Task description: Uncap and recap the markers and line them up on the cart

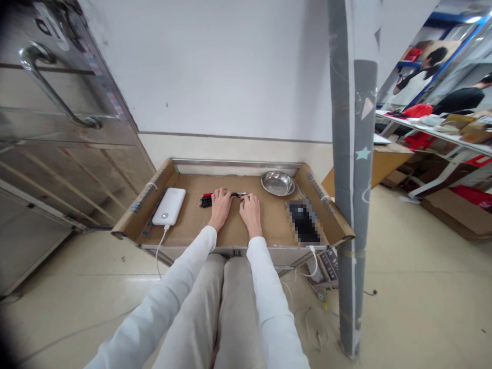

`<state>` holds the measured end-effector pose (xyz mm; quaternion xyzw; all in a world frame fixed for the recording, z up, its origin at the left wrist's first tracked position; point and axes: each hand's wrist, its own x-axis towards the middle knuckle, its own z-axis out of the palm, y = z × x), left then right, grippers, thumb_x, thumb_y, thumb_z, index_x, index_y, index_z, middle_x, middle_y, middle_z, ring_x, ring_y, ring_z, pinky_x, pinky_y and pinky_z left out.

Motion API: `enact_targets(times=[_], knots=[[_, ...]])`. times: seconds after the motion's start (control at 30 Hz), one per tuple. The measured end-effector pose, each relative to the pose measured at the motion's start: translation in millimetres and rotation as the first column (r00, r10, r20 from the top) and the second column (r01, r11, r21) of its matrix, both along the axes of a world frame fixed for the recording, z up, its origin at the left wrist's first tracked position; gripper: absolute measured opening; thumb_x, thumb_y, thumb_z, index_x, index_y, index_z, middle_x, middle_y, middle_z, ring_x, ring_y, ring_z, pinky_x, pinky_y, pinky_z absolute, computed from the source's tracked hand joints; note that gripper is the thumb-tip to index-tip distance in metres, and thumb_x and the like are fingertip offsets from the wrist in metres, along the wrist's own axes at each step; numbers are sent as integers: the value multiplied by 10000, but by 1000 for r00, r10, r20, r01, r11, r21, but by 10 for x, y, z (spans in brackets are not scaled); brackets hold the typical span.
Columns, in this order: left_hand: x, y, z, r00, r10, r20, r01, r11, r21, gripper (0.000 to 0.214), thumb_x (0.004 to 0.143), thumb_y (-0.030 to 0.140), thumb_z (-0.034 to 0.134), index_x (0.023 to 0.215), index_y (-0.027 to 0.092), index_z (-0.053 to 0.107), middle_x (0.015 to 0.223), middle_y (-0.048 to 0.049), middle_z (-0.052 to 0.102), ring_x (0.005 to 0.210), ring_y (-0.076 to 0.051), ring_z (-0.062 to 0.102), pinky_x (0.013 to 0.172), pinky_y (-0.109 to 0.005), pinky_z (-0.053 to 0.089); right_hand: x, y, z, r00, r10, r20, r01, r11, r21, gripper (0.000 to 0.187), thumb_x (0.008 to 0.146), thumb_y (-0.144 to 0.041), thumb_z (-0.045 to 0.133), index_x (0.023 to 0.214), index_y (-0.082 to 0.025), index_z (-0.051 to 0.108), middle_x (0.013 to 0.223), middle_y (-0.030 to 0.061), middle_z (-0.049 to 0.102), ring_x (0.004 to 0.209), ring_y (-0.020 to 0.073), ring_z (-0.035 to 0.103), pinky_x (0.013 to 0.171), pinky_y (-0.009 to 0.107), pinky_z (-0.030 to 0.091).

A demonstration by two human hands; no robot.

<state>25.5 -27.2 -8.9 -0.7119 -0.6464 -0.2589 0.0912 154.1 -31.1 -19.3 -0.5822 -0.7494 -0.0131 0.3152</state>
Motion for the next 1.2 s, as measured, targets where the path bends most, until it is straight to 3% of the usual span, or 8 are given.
enact_targets(times=[0.23,0.43,0.53,0.63,0.8,0.87,1.0,1.2], knots=[[-7,-190,56,992,-75,106,70,996,55,297,912,175,379,1167,209,527,1178,-128,546,1082,-273,485,915,-424,391,2,-28,-5,998,54,-28,-55,998,-6,303,845,-99,369,1038,-149,597,1000,118,605,957,231,500,842,354,375],[-73,-535,27,949,269,167,-279,959,44,313,890,108,313,1145,88,493,1182,-199,504,1114,-308,458,922,-440,378,18,-57,-34,997,52,-49,-51,998,31,275,839,-99,396,1015,-152,600,988,104,604,938,219,505,859,339,379],[-98,-599,-8,942,306,139,-309,951,-3,289,894,116,304,1093,65,507,1128,-214,513,1103,-317,460,933,-472,365,29,-79,-38,995,44,-86,-42,999,34,259,838,-100,401,994,-146,604,985,106,597,933,216,503,868,342,387],[-99,-588,-37,969,227,103,-226,974,-13,258,918,172,316,1042,98,529,1051,-184,541,1054,-301,486,926,-476,375,24,-126,-6,991,54,-121,-50,998,35,261,838,-108,406,1002,-151,604,983,102,593,925,215,508,871,352,397],[-84,-470,-44,996,-56,62,59,997,-41,210,932,274,390,1048,178,536,1004,-127,565,968,-257,548,848,-391,439,1,-221,86,953,274,-132,-274,961,22,359,838,-95,405,1130,-217,573,1091,69,583,1019,199,509,930,341,402],[-83,-400,-38,983,-134,128,144,987,-69,204,936,286,399,1071,196,523,998,-103,568,915,-227,579,797,-346,461,3,-225,92,947,286,-150,-287,958,16,364,847,-109,408,1150,-231,566,1105,65,583,1024,199,515,934,351,409],[-99,-247,-51,872,-256,416,278,960,8,215,900,276,502,1093,188,467,1060,-83,579,945,-182,600,806,-299,481,26,-172,40,953,212,-214,-214,977,14,288,874,-168,421,1099,-211,595,1065,84,586,1010,210,533,917,372,429],[-129,-148,-71,692,-330,642,301,940,160,249,863,223,561,1085,180,457,1043,-79,604,930,-150,619,790,-283,519,38,-128,11,938,214,-272,-218,976,17,258,869,-169,446,1066,-205,608,1050,76,601,1003,203,541,916,358,435]])
